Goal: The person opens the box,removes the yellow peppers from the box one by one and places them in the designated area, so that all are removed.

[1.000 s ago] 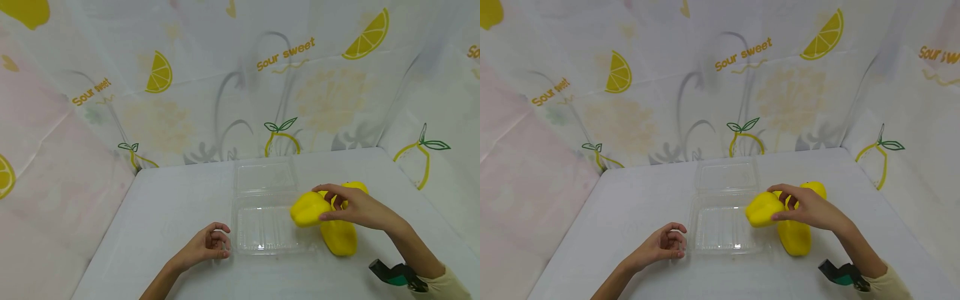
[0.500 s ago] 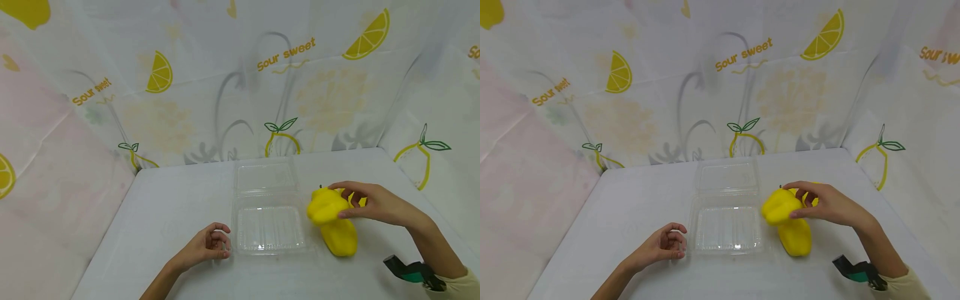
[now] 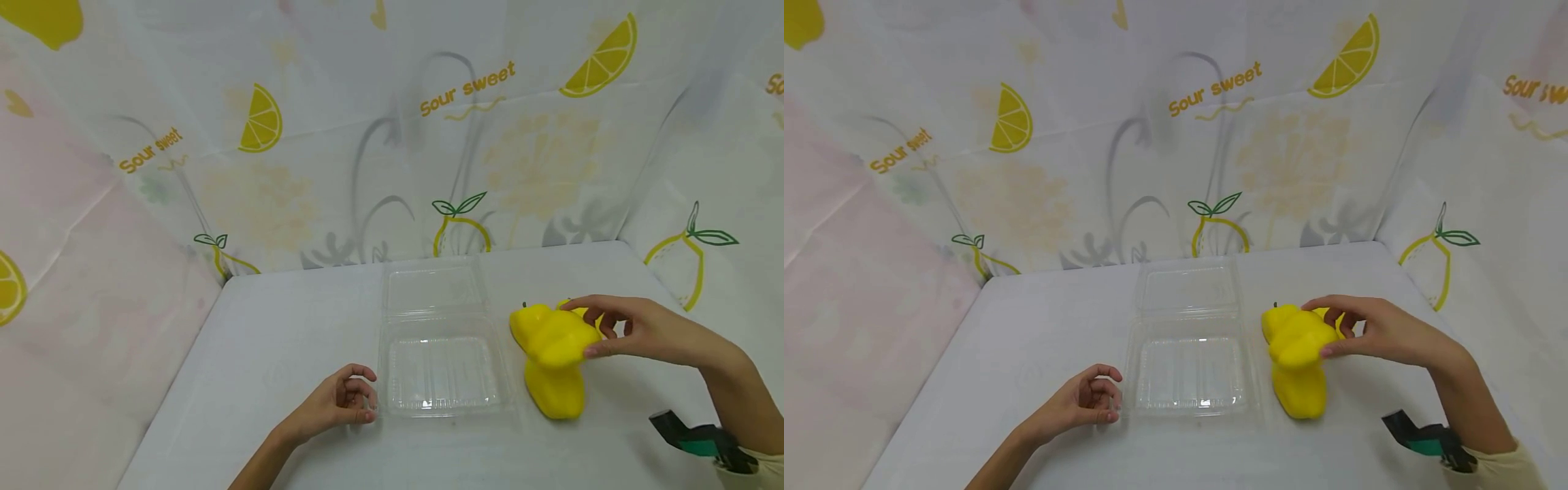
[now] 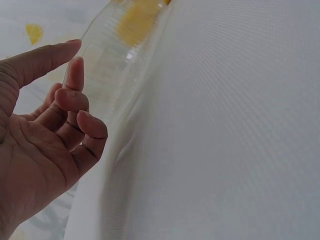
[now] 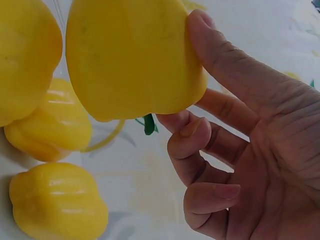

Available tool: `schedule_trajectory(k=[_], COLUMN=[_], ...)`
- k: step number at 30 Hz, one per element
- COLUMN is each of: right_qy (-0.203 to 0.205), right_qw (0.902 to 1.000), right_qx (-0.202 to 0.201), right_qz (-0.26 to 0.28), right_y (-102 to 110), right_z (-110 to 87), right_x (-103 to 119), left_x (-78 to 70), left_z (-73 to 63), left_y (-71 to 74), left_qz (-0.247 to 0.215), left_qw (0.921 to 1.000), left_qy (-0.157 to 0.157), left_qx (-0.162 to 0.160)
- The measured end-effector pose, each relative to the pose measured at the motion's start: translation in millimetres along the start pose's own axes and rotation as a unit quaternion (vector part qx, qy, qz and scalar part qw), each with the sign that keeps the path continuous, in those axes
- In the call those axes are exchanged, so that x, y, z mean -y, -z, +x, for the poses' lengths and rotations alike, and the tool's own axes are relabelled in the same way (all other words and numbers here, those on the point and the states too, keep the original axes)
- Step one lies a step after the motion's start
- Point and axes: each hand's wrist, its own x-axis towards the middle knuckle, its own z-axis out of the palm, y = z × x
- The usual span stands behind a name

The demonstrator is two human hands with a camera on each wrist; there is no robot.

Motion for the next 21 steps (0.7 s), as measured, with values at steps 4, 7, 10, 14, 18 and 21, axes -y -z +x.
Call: schedule_trajectory(k=[4,7,10,14,18,21], right_qy=[0.002,0.004,0.013,0.004,-0.012,-0.015], right_qw=[1.0,0.9999,0.9997,0.9997,0.9993,0.999], right_qx=[0.002,0.006,0.013,0.023,0.034,0.042], right_qz=[-0.008,-0.011,-0.013,-0.011,-0.013,-0.007], right_y=[5,8,11,14,18,21], right_z=[-6.4,-10.9,-14.3,-18.7,-22.7,-24.9], right_x=[-9,-17,-24,-31,-35,-38], left_x=[0.2,-0.1,-0.5,-1.0,-1.5,-1.7], left_z=[-0.2,-0.4,-0.3,-0.1,0.0,0.0], left_y=[-0.1,-0.2,-0.4,-0.6,-0.7,-0.7], left_qz=[-0.001,-0.001,0.0,0.002,0.003,0.001], left_qw=[1.0,1.0,1.0,1.0,1.0,1.0], left_qy=[0.001,0.0,0.0,0.001,0.001,0.001], left_qx=[0.0,0.0,0.0,-0.001,-0.001,0.0])
